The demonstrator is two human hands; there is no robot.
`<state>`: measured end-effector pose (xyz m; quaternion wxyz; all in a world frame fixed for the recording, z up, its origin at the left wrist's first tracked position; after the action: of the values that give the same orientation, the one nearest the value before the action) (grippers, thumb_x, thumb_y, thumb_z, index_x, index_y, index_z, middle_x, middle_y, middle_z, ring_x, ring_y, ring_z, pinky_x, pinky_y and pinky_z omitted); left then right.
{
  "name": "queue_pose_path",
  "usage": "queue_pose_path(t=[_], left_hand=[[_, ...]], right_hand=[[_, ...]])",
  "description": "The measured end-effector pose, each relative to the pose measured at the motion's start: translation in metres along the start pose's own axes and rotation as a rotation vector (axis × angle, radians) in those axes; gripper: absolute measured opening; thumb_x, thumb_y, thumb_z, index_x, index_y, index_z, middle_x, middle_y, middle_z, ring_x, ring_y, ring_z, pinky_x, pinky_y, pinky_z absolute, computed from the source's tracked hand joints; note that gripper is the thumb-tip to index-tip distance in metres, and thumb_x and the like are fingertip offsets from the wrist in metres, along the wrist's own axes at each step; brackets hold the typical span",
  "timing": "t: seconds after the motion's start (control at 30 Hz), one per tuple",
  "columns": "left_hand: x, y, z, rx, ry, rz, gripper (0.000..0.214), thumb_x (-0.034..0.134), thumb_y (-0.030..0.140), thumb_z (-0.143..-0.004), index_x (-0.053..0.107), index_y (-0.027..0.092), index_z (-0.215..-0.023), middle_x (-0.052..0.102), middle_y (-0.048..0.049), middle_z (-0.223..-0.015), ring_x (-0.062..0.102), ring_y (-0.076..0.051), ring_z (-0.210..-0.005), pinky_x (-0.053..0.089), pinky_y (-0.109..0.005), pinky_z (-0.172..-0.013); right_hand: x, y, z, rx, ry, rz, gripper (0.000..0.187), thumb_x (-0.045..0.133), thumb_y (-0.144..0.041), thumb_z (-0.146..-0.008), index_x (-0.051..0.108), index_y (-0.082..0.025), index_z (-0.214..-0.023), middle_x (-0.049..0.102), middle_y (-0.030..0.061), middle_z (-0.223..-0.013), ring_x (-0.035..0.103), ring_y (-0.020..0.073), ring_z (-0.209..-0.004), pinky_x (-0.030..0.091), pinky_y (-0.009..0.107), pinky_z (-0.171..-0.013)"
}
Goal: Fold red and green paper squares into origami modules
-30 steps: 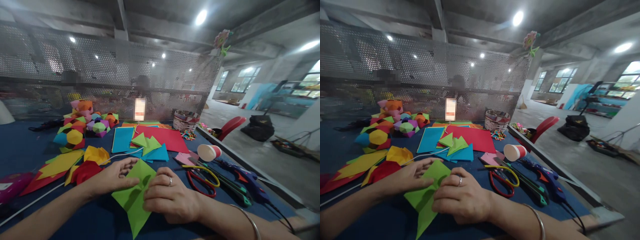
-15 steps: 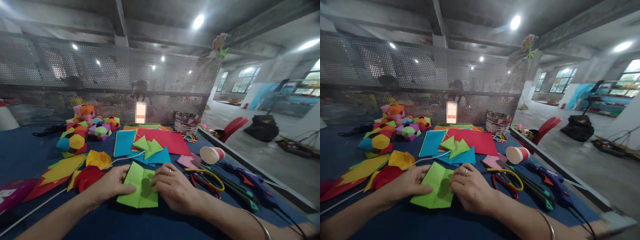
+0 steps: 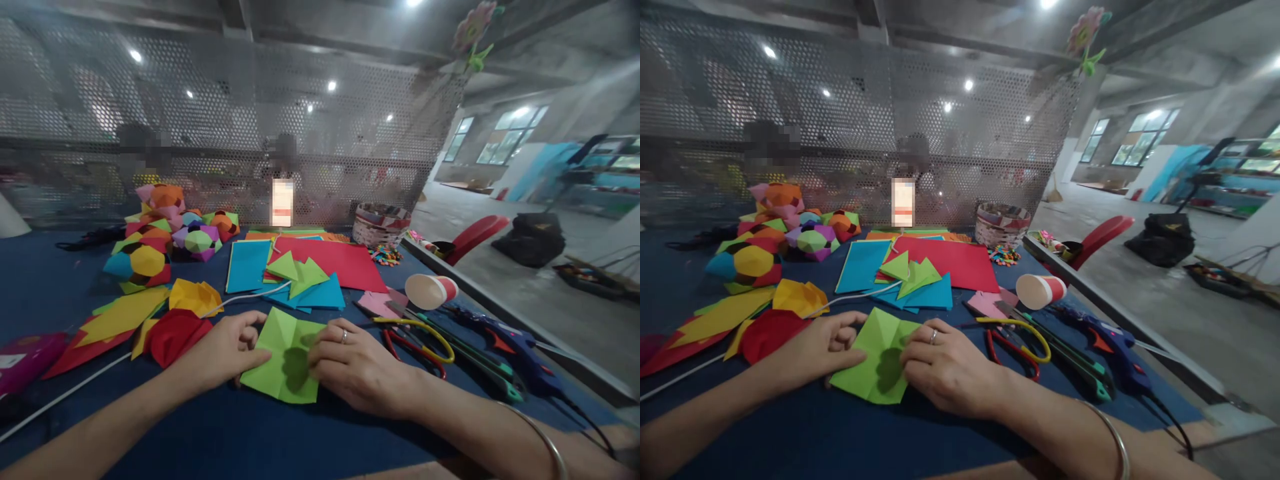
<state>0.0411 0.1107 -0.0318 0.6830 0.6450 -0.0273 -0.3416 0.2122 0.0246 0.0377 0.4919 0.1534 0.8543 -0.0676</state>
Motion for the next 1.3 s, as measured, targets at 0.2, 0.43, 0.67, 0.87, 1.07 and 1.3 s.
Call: queue_pose_path(t=[0.2, 0.43, 0.67, 0.87, 1.07, 1.3], left_hand=[[-0.018, 0.029, 0.014, 0.247, 0.281, -0.418, 0.044, 0.072, 0.029, -0.094, 0.065, 0.017, -0.136, 0.062, 0.0072, -0.065, 0.064, -0.018, -0.054, 0.050, -0.026, -0.050], [0.030, 0.082, 0.075, 0.961, 0.268, -0.705, 0.027, 0.057, 0.017, -0.109, 0.072, 0.026, -0.130, 0.080, -0.0061, -0.122, 0.077, -0.021, -0.117, 0.060, -0.032, -0.107], [0.035, 0.086, 0.084, 1.021, 0.158, -0.727, 0.029, 0.045, 0.017, -0.114, 0.074, 0.022, -0.118, 0.083, -0.0037, -0.109, 0.081, -0.015, -0.097, 0.063, -0.023, -0.086], [0.036, 0.087, 0.087, 1.027, 0.185, -0.676, 0.034, 0.040, 0.020, -0.118, 0.074, 0.021, -0.116, 0.084, -0.0021, -0.105, 0.081, -0.014, -0.094, 0.061, -0.022, -0.081], [0.038, 0.071, 0.084, 1.005, 0.230, -0.607, 0.025, 0.047, 0.021, -0.117, 0.071, 0.023, -0.110, 0.085, 0.0002, -0.100, 0.080, -0.013, -0.087, 0.060, -0.022, -0.078], [0.039, 0.061, 0.082, 1.021, 0.272, -0.550, 0.019, 0.053, 0.016, -0.110, 0.070, 0.023, -0.108, 0.084, 0.0013, -0.094, 0.081, -0.015, -0.082, 0.057, -0.026, -0.066]], right_hand=[[0.001, 0.002, 0.000, 0.028, -0.017, -0.028, 0.026, 0.051, -0.011, -0.112, 0.070, -0.019, -0.095, 0.082, 0.0054, -0.100, 0.066, 0.0202, -0.095, 0.048, 0.036, -0.092], [0.002, 0.004, 0.003, 0.037, -0.036, -0.083, 0.028, 0.050, -0.013, -0.111, 0.070, -0.019, -0.093, 0.081, 0.0060, -0.096, 0.068, 0.0214, -0.098, 0.052, 0.035, -0.092], [0.003, 0.012, 0.002, 0.142, -0.038, -0.369, 0.017, 0.063, -0.026, -0.114, 0.074, -0.018, -0.105, 0.082, 0.0068, -0.102, 0.069, 0.0210, -0.099, 0.053, 0.035, -0.094], [0.015, 0.030, 0.005, 0.408, 0.014, -0.644, 0.038, 0.068, -0.048, -0.111, 0.072, -0.018, -0.088, 0.076, 0.0036, -0.089, 0.070, 0.0158, -0.087, 0.051, 0.029, -0.084], [0.026, 0.036, 0.009, 0.697, -0.042, -0.486, 0.027, 0.077, -0.028, -0.105, 0.066, -0.019, -0.082, 0.067, -0.0009, -0.084, 0.060, 0.0153, -0.080, 0.044, 0.029, -0.078], [0.032, 0.033, 0.006, 0.717, -0.081, -0.310, 0.022, 0.077, -0.020, -0.102, 0.062, -0.020, -0.085, 0.064, -0.0017, -0.082, 0.056, 0.0163, -0.076, 0.039, 0.032, -0.076]])
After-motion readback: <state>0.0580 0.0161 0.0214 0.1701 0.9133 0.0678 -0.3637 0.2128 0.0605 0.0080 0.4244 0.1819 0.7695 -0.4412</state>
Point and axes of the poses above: each hand's wrist, its own z-axis away from the middle knuckle, its own x-axis out of the palm, y = z × x, the point moved 9 cm from there along -z, towards the middle knuckle
